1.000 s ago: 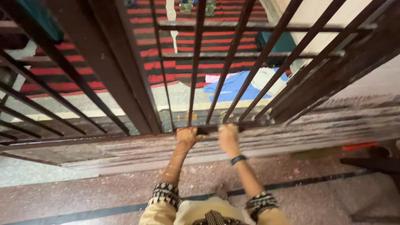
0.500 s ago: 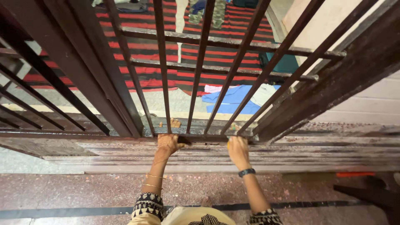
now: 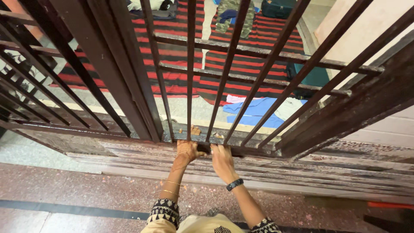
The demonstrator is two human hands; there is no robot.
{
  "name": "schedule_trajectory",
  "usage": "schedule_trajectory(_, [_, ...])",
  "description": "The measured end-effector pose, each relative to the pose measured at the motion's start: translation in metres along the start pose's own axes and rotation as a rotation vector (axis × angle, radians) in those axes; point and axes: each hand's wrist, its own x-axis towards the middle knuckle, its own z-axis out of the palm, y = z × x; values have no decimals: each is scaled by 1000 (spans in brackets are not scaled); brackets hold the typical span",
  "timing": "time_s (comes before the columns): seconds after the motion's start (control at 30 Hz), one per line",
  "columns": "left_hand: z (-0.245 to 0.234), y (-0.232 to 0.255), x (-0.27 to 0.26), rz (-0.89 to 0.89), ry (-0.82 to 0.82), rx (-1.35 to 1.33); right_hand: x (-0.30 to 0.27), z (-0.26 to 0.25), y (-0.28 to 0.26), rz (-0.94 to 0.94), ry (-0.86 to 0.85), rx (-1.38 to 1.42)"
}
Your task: The person holds a small colorful packet and attempts to open it by pulling at the plastic edges and using their fingernails while standing at a metal gate.
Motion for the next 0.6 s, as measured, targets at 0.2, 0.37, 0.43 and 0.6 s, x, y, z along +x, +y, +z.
schedule_trajectory(0.2, [-8,1,1,-8,-3,-68,-11,-30,36,527,-497,-4])
schedule_trajectory(0.37, [-13,3,-1,23,-12,-41,-38,-75,85,181,86,-273])
schedule_trajectory(0.43, [-16,1,-1,36,13,-32,-43,-68,87,253,109,-142])
schedule_trajectory(0.6, [-14,0,3,45,-13,-42,-27,-30,64,342,13,6])
